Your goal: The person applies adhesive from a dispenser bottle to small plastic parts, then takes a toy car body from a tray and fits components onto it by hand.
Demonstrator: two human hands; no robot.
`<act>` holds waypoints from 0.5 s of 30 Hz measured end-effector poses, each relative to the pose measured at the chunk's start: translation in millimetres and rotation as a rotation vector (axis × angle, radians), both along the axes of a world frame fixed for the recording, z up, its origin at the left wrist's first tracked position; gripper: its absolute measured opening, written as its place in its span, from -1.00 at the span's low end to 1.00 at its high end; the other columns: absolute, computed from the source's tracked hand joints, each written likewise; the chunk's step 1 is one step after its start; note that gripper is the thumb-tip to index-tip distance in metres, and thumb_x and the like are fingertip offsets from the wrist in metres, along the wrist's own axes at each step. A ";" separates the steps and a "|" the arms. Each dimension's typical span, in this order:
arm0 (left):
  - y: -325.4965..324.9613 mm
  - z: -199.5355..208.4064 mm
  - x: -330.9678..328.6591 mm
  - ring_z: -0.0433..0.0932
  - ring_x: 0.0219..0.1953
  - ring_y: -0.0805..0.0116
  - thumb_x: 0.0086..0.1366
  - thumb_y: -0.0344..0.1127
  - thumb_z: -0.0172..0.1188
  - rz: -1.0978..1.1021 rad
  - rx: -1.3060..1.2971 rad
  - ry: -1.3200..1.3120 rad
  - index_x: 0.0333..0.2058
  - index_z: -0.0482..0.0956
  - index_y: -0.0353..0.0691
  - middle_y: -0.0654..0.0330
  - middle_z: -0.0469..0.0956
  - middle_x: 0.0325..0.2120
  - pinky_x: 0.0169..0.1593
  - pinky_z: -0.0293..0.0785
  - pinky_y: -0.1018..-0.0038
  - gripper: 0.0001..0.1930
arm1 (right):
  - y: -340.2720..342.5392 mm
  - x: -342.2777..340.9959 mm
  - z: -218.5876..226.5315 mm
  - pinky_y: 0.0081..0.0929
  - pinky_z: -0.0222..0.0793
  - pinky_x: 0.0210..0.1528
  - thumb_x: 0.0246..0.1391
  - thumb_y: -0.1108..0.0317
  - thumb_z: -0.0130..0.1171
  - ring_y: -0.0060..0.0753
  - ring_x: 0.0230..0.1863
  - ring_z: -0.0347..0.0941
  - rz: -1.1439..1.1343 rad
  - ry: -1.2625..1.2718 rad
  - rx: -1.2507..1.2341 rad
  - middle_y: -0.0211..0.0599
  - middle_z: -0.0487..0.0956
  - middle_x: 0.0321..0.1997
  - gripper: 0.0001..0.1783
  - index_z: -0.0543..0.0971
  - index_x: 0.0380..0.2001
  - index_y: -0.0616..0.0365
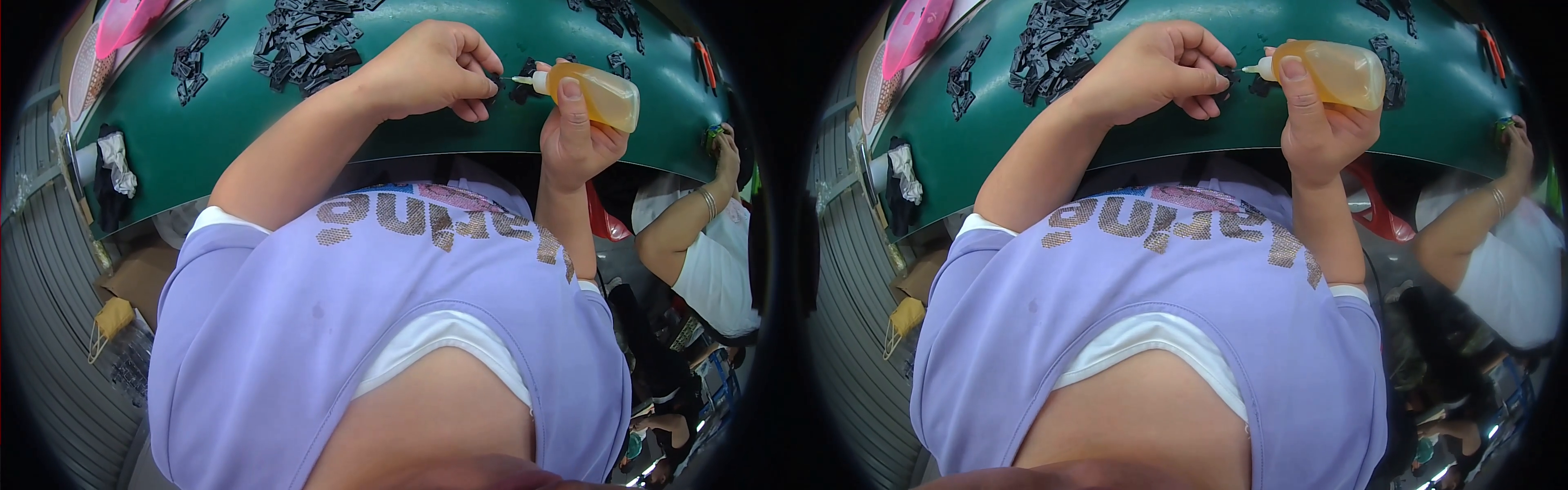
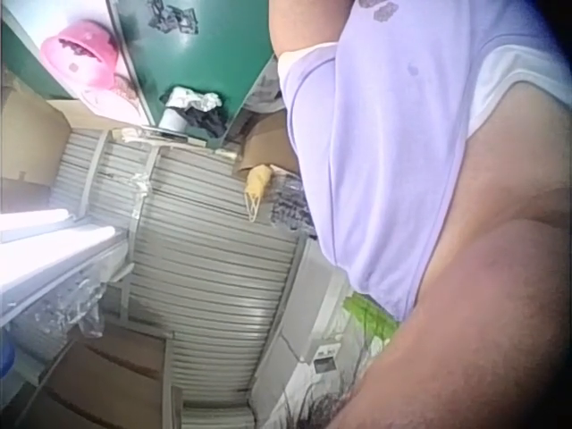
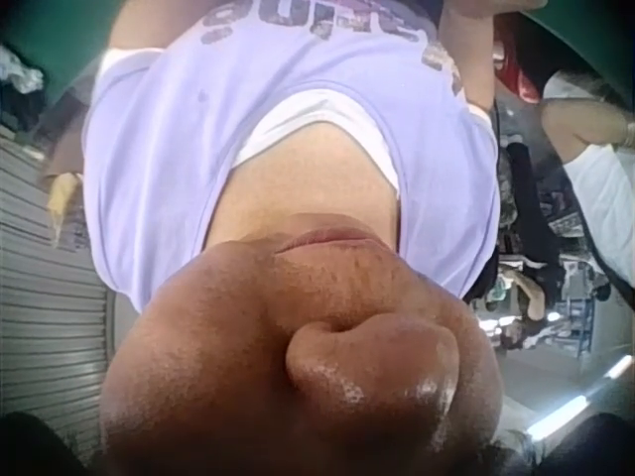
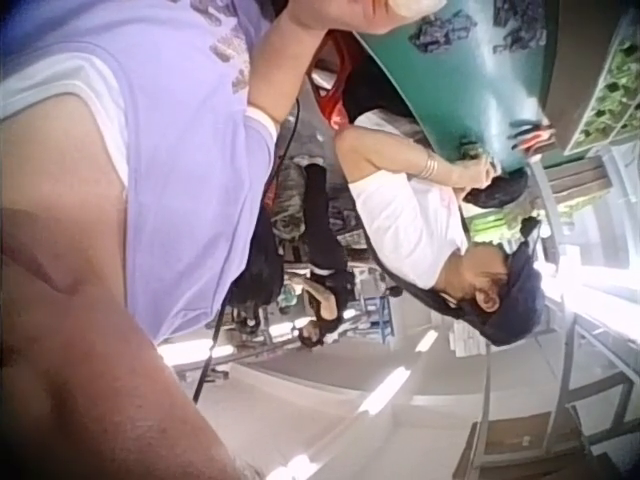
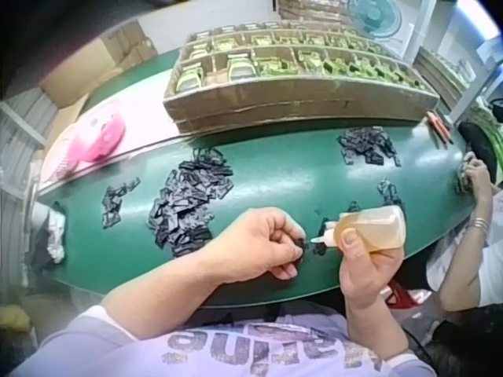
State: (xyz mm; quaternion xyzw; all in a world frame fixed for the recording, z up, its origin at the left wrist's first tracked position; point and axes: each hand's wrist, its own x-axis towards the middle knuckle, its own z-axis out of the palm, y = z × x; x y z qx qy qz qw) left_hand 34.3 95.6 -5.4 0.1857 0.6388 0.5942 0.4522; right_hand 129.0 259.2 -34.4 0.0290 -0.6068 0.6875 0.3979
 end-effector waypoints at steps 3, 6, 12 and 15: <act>-0.3 -0.3 0.1 0.62 -0.48 0.45 0.22 -0.46 0.17 -0.001 0.000 0.007 -0.14 0.47 -0.46 0.15 0.57 -0.45 -0.35 0.60 0.61 -0.75 | -0.1 0.1 0.8 -0.45 0.57 -0.16 0.04 0.57 0.25 -0.37 -0.30 0.61 0.005 -0.001 -0.001 -0.17 0.63 -0.30 -0.82 0.53 -0.25 0.36; 0.1 -1.4 0.2 0.62 -0.47 0.45 0.23 -0.47 0.17 -0.002 -0.002 0.019 -0.14 0.47 -0.46 0.15 0.57 -0.45 -0.35 0.60 0.60 -0.75 | 0.5 1.2 0.2 -0.45 0.57 -0.15 0.04 0.56 0.25 -0.37 -0.29 0.61 0.007 0.000 0.004 -0.16 0.63 -0.29 -0.81 0.53 -0.24 0.35; 0.4 -1.0 0.0 0.62 -0.47 0.45 0.23 -0.47 0.17 -0.017 -0.010 0.052 -0.14 0.48 -0.46 0.15 0.57 -0.44 -0.36 0.60 0.60 -0.75 | 2.7 2.0 -1.4 -0.49 0.57 -0.15 0.05 0.54 0.25 -0.40 -0.27 0.61 -0.003 -0.005 0.042 -0.18 0.63 -0.27 -0.81 0.54 -0.23 0.31; 0.3 -1.9 0.4 0.62 -0.47 0.45 0.23 -0.47 0.17 -0.019 -0.004 0.054 -0.14 0.48 -0.46 0.15 0.57 -0.44 -0.35 0.60 0.61 -0.76 | 4.2 2.9 -2.4 -0.52 0.55 -0.16 0.05 0.53 0.26 -0.42 -0.27 0.61 -0.010 -0.016 0.066 -0.20 0.63 -0.27 -0.80 0.54 -0.23 0.29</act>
